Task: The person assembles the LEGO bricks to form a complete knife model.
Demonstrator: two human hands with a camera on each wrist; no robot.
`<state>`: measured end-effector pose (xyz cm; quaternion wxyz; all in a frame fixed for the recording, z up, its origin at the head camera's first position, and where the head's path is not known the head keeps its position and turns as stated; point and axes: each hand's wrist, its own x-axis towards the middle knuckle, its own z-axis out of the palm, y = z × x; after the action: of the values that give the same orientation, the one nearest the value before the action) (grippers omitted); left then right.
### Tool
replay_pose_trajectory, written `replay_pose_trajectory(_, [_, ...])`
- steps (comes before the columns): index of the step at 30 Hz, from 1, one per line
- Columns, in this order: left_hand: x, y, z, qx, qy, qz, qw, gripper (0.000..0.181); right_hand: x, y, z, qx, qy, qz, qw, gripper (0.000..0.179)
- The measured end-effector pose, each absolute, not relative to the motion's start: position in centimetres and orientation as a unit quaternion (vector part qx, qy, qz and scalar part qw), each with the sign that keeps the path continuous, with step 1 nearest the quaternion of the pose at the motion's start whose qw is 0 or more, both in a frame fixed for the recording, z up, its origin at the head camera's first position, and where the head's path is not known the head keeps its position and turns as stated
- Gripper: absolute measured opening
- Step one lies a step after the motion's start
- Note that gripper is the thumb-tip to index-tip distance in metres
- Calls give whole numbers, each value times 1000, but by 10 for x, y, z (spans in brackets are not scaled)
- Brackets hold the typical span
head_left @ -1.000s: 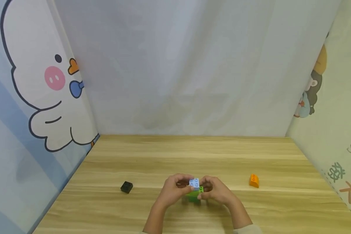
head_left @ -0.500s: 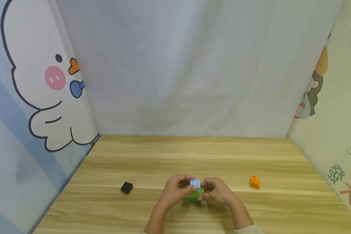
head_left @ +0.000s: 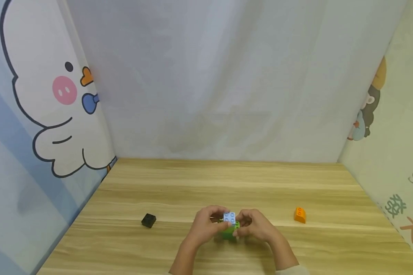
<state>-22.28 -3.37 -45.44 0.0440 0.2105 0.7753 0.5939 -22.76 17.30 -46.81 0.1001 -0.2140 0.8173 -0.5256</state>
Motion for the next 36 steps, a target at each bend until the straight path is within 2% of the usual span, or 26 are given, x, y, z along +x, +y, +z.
replay_pose_trajectory(20, [-223,-35,-448,197,793,574,60,28,-226,171,-465,-210,817,-529,94,26])
replay_pose_trajectory(36, [-225,-37,-454,207,791,573,53,28,-223,177,-465,-219,803,-543,110,34])
